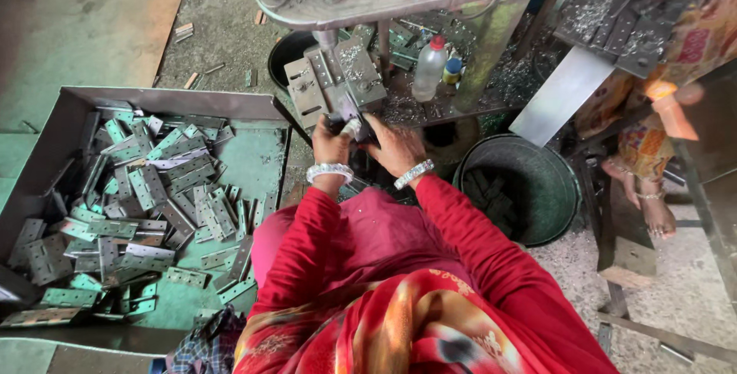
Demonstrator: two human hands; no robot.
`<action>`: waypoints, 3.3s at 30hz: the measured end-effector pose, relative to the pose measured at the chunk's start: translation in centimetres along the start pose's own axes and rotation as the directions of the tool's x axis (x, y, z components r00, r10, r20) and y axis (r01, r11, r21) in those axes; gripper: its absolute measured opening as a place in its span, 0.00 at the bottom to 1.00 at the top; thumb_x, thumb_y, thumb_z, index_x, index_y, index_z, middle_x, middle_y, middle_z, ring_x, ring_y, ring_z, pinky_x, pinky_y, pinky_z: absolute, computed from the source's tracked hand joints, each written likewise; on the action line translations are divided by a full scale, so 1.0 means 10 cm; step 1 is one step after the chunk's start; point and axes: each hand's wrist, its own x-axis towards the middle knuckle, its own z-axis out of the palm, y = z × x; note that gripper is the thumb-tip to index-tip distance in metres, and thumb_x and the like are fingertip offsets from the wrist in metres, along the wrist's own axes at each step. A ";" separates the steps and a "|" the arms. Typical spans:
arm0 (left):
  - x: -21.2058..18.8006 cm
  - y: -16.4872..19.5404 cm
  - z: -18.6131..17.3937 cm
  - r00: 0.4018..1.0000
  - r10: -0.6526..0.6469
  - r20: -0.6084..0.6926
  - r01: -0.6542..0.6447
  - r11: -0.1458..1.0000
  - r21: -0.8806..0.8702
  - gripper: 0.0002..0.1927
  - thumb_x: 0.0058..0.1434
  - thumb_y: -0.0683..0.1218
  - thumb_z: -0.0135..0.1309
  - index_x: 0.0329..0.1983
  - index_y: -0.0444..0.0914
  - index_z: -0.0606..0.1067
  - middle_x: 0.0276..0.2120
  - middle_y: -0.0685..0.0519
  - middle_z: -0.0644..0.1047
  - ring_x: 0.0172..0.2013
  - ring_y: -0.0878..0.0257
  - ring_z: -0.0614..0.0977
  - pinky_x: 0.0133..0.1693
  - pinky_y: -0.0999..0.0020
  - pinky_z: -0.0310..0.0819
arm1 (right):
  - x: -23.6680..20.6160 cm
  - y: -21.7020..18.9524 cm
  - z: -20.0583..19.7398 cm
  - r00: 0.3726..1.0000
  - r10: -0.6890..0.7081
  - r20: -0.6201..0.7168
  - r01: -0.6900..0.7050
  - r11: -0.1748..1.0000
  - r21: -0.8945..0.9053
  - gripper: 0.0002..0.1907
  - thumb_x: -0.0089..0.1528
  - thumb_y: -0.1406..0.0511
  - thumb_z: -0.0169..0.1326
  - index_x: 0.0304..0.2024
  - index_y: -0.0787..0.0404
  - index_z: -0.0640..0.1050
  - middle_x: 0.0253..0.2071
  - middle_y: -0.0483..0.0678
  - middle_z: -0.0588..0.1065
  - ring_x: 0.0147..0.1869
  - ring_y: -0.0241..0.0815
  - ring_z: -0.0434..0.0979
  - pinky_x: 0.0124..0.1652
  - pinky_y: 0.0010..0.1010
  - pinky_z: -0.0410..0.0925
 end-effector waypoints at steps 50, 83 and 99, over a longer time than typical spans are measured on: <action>0.68 0.06 0.19 0.985 -0.118 0.122 -0.135 -0.111 0.985 0.20 0.68 0.53 0.45 0.58 0.43 0.78 0.73 0.50 0.60 0.75 0.46 0.45 0.69 0.33 0.29 | -0.57 0.55 0.79 0.786 0.489 0.379 -0.424 0.872 -0.246 0.29 0.63 0.47 0.58 0.57 0.59 0.74 0.47 0.62 0.79 0.52 0.65 0.79 0.50 0.56 0.70; 0.77 0.11 0.15 0.962 -0.238 0.130 -0.161 -0.116 0.980 0.26 0.69 0.59 0.44 0.67 0.46 0.71 0.74 0.55 0.56 0.76 0.48 0.39 0.68 0.27 0.22 | -0.77 0.94 1.24 0.758 0.497 0.422 -0.508 0.856 -0.097 0.35 0.59 0.42 0.57 0.53 0.63 0.77 0.52 0.65 0.77 0.56 0.68 0.76 0.52 0.56 0.68; 1.13 0.19 0.15 0.944 -0.321 0.079 -0.137 -0.162 0.977 0.23 0.71 0.51 0.42 0.68 0.49 0.69 0.76 0.57 0.53 0.76 0.48 0.38 0.68 0.27 0.22 | -0.50 1.02 1.08 0.731 0.499 0.466 -0.453 0.865 -0.217 0.37 0.60 0.40 0.55 0.54 0.63 0.76 0.53 0.64 0.76 0.57 0.68 0.75 0.52 0.56 0.68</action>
